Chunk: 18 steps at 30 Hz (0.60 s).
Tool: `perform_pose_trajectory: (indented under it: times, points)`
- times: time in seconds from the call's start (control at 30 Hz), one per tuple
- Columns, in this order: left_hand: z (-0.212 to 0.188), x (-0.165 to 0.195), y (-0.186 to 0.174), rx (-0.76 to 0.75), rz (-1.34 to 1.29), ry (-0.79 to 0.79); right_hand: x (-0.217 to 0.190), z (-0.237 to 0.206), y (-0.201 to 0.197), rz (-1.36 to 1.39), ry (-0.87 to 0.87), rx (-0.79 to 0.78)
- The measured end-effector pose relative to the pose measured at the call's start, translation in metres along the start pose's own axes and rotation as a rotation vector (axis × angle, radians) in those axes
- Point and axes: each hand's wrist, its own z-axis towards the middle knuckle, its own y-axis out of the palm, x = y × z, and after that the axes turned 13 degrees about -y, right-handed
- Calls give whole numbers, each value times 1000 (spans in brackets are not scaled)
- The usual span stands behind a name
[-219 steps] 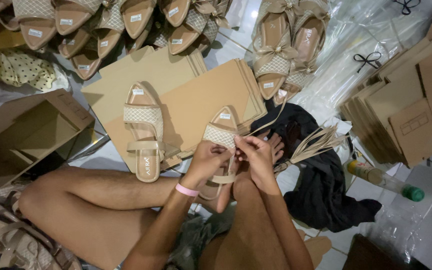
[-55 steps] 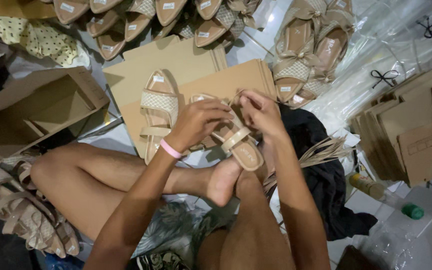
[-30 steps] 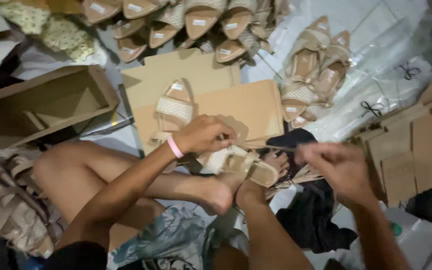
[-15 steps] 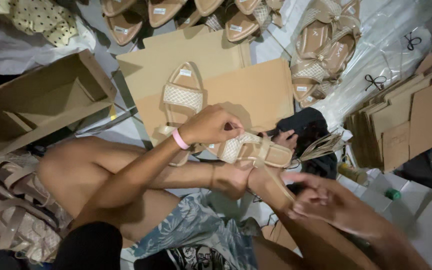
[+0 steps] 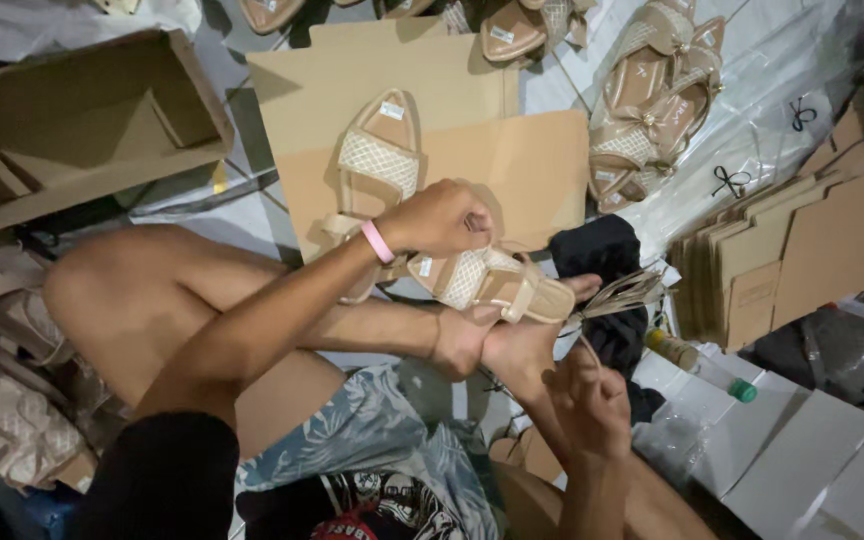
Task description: The person sits on the floor and ties the straps of beige sandals using thin cords. They handle the sandals one at a time, threading the cord through the strap holes and tying knots to secure them.
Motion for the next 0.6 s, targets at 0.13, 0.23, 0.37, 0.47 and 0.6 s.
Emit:
perform_pose_trajectory:
  times: [0.13,0.23,0.37,0.47,0.6]
  points:
    - [-2,1,4,3,17,29,3,-19,-2,77,-61,-52]
    - [-4,3,2,-23,24,8,-8,-14,16,-152,-24,-63]
    - [-9,5,2,-37,43,-11,-22,-6,45,-443,56,-164]
    - [-10,7,3,-57,41,-20,-25,-7,65,-659,99,-124]
    - [-10,11,2,-71,29,1,-9,8,91,-997,-150,-211]
